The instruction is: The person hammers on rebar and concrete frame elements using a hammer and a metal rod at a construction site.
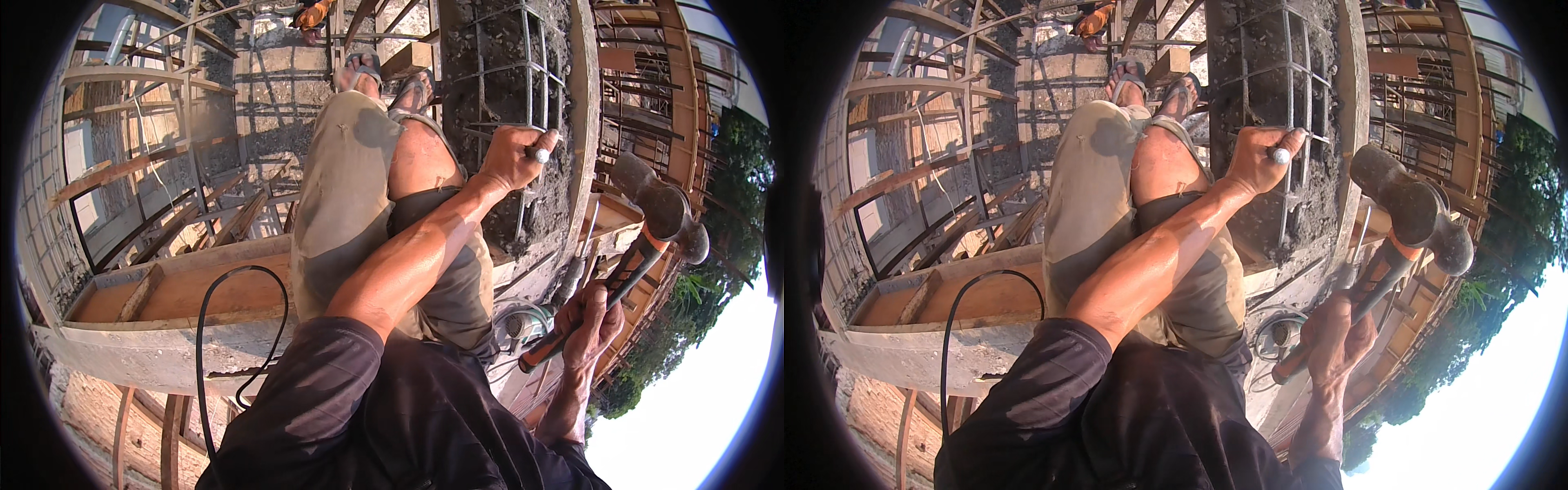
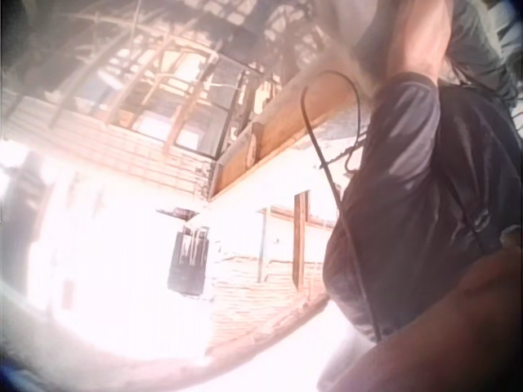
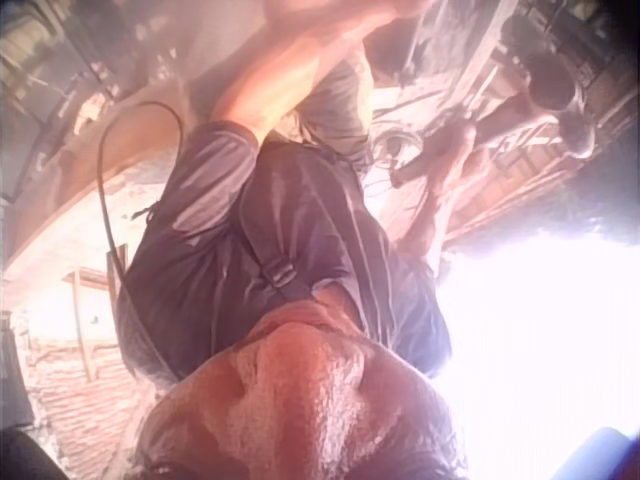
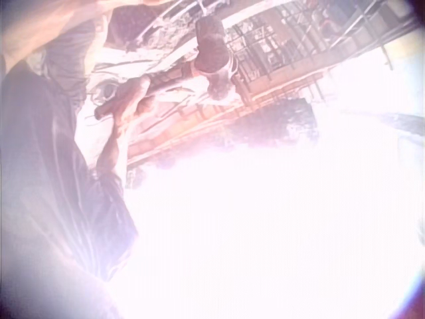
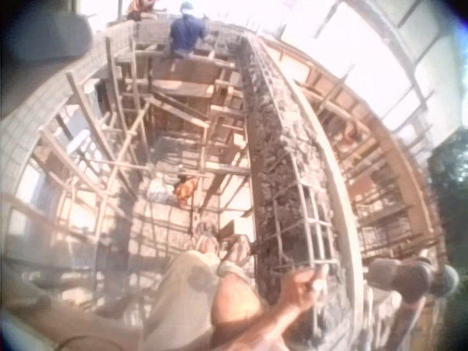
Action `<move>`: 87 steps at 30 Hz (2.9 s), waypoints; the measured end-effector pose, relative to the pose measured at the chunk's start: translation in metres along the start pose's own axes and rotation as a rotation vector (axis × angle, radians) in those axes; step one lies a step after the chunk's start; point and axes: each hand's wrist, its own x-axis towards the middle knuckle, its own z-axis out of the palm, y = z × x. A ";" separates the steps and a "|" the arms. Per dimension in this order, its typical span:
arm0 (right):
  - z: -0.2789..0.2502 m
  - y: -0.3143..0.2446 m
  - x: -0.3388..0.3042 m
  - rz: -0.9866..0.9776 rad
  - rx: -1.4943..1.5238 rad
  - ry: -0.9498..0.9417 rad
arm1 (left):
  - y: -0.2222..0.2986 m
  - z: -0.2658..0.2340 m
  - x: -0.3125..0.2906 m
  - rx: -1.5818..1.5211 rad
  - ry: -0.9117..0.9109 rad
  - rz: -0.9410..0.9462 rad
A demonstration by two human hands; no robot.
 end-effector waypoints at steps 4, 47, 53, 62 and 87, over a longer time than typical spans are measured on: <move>0.007 0.014 0.015 -0.228 -0.005 -0.001 | 0.008 -0.004 0.004 0.018 0.061 -0.068; 0.036 -0.036 0.038 -0.413 -0.078 0.014 | -0.016 0.000 0.005 0.144 -0.031 -0.207; 0.033 0.018 0.052 0.128 -0.726 -0.085 | -0.037 0.003 -0.005 0.065 -0.042 -0.142; 0.038 -0.001 0.046 -0.264 -0.049 0.035 | -0.018 0.006 0.003 0.166 -0.135 -0.238; -0.008 0.063 0.055 0.347 -0.323 0.077 | -0.044 0.059 -0.010 0.365 -0.390 -0.214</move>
